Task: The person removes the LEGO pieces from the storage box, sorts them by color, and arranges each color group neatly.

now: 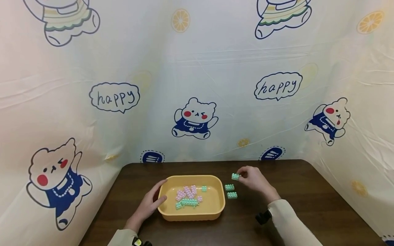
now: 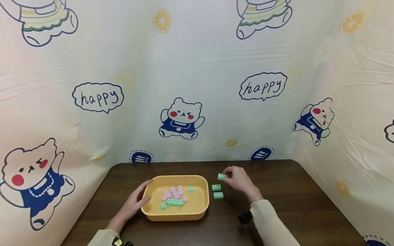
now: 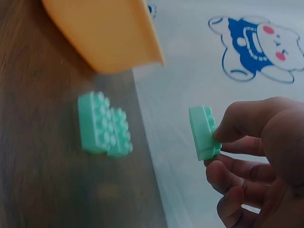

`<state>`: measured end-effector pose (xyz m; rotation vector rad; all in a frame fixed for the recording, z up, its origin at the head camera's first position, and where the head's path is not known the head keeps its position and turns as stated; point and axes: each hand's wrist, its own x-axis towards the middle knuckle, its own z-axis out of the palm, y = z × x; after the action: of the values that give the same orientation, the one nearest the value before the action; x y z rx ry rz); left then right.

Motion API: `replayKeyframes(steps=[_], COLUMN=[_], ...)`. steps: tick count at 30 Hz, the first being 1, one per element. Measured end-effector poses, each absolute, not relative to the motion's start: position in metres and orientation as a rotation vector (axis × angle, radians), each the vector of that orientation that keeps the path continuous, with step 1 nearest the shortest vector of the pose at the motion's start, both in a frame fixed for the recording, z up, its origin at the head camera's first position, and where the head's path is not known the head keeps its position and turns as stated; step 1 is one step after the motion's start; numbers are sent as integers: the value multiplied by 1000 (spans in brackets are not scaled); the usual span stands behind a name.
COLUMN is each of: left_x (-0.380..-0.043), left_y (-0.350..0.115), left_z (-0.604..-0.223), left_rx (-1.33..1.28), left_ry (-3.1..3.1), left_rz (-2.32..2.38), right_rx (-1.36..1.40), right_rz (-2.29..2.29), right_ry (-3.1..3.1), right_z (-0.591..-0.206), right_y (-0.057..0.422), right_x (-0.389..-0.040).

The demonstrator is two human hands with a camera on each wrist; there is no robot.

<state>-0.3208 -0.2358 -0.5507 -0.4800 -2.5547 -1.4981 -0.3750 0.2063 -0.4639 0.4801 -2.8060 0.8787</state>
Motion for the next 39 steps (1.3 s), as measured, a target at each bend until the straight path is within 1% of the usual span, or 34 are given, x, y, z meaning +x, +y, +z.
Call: replayKeyframes(steps=[9, 20, 30, 39], left_x=[-321, -321, -318, -318], left_y=[-236, -234, -233, -235], left_z=[-553, -551, -548, -548], left_rx=[-465, -452, -464, -472], left_ry=[-2560, -2578, -2570, -2559], left_rz=[-1506, -1543, -1521, -1536], right_rx=[473, 411, 349, 380], right_rz=[830, 770, 787, 778], right_ry=[-2904, -2957, -3012, -3003], right_z=[-483, -508, -516, -516], right_y=[227, 235, 229, 227], right_x=[-382, -391, -394, -392])
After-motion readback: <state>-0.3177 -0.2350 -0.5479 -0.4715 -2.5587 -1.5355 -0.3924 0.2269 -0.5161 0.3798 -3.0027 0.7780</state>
